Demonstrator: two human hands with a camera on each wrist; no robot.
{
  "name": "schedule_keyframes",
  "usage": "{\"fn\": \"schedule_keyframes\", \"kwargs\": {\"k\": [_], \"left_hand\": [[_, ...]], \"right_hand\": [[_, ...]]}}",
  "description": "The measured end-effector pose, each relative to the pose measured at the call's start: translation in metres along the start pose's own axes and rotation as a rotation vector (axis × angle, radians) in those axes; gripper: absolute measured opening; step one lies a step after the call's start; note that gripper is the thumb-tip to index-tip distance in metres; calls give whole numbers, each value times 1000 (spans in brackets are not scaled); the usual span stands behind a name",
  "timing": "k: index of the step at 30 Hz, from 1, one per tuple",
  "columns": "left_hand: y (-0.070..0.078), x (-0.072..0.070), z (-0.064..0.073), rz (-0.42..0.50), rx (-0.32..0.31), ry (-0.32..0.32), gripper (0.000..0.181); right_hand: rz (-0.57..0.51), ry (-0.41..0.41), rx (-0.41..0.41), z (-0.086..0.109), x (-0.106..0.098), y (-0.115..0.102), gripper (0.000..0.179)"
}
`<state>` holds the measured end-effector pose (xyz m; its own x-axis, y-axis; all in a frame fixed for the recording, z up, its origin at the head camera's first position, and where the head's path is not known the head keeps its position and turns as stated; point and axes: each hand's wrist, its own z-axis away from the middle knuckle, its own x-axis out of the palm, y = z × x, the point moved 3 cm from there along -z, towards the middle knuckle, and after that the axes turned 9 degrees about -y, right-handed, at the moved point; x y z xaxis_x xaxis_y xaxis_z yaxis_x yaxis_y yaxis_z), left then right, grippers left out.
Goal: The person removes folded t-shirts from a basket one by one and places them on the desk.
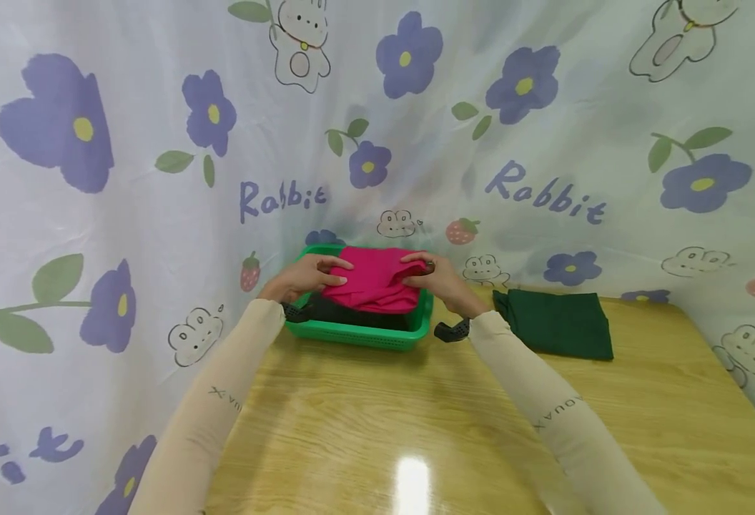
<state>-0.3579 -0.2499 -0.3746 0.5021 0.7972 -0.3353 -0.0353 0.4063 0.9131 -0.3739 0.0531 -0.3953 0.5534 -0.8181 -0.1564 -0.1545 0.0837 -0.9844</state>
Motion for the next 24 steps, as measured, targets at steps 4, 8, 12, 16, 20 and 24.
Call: {"fn": "schedule_keyframes", "kwargs": {"k": [4, 8, 12, 16, 20, 24], "left_hand": [[8, 10, -7, 5, 42, -18, 42], [13, 22, -13, 5, 75, -36, 42], [18, 34, -21, 14, 99, -58, 41], [23, 45, -27, 14, 113, -68, 39], [27, 56, -33, -1, 122, -74, 39], [31, 68, -40, 3, 130, -85, 37]], "right_hand": [[9, 12, -14, 13, -13, -2, 43], [16, 22, -11, 25, -25, -3, 43], [9, 41, -5, 38, -37, -3, 43], [13, 49, -7, 48, -46, -1, 43], [8, 57, -6, 59, -56, 2, 43], [21, 63, 5, 72, -66, 4, 44]]}}
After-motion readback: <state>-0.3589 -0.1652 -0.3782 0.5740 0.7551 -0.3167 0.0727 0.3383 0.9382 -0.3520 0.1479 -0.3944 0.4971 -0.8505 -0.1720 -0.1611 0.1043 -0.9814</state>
